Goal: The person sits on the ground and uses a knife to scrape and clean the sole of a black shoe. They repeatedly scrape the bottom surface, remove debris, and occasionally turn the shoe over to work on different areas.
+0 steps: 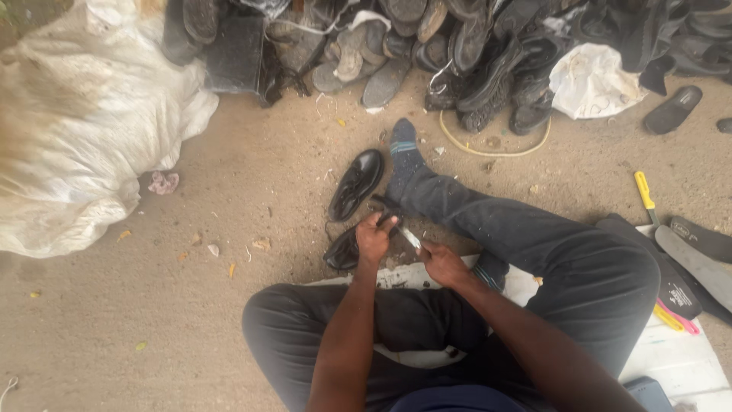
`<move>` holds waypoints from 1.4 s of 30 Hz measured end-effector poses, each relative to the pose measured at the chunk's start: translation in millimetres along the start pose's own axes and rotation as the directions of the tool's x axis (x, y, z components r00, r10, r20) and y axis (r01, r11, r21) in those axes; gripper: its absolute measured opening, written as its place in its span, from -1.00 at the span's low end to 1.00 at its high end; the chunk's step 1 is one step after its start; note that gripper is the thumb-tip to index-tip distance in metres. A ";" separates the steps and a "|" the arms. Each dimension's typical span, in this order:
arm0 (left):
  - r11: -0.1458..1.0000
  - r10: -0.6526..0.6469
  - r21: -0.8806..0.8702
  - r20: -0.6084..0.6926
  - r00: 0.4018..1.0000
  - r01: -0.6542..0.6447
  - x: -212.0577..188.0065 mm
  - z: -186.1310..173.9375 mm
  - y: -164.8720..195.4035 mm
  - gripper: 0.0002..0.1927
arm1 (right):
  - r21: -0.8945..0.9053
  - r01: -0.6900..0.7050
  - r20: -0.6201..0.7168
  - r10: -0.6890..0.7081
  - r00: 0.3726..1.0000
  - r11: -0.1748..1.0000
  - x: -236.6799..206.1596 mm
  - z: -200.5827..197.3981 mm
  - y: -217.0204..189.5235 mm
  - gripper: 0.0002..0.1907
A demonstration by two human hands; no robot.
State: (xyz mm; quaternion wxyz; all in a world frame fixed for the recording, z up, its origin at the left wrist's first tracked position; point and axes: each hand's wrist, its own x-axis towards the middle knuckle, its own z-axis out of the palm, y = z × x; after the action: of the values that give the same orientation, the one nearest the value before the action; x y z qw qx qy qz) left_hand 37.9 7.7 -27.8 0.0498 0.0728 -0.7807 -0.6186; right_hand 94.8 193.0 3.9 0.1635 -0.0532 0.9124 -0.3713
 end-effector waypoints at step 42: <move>0.628 -0.392 -0.682 0.137 0.910 0.374 29.1 -23.9 3.1 -0.90 | -0.212 -0.301 0.236 0.348 0.907 0.930 -72.3 -8.2 -65.5 -0.59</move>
State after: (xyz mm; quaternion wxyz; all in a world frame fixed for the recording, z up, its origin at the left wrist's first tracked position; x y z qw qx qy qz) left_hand 13.1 -19.6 -19.7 -0.0495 0.2202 -0.4562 -0.8608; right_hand 158.5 167.1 73.7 0.3403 0.0361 0.9061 -0.2487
